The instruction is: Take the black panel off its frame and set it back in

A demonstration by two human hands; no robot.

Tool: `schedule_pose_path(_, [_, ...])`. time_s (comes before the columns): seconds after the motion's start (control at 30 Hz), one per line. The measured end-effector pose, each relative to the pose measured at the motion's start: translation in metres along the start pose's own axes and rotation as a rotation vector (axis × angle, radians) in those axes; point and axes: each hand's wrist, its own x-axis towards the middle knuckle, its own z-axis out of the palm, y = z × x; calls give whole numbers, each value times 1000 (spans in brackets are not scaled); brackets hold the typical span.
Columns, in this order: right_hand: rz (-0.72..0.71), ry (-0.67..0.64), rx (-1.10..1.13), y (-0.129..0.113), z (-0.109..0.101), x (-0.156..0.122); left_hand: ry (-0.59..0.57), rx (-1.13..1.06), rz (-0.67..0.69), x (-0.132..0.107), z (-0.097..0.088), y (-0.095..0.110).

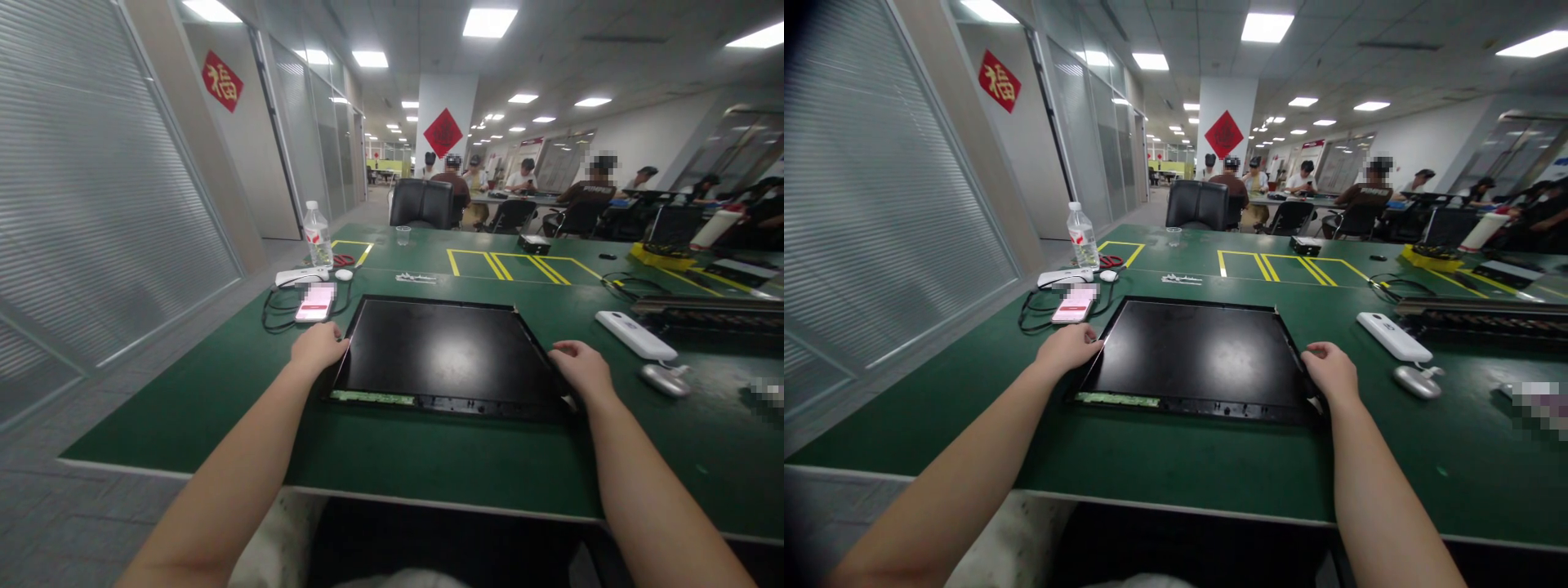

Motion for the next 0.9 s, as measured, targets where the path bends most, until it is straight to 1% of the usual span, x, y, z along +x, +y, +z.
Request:
schedule_pose_path(0.17, [-74,-39,-54,6,9,5,-67,40,29,-2,1,1])
schedule_pose_path(0.3, [-101,-74,-113,3,9,1,-53,83,86,-1,4,1])
schedule_pose_path(0.47, [-127,-99,-131,2,9,-1,-84,83,114,0,2,2])
schedule_pose_path(0.57, [-138,-83,-119,5,10,2,-50,79,114,0,0,2])
schedule_pose_path(0.67, [-140,-81,-102,8,12,3,9,25,112,2,-1,1])
schedule_pose_path(0.8, [-110,-91,-86,10,13,3,79,-156,107,4,0,1])
schedule_pose_path(0.9, [-100,-70,-85,12,13,4,120,-309,100,2,0,3])
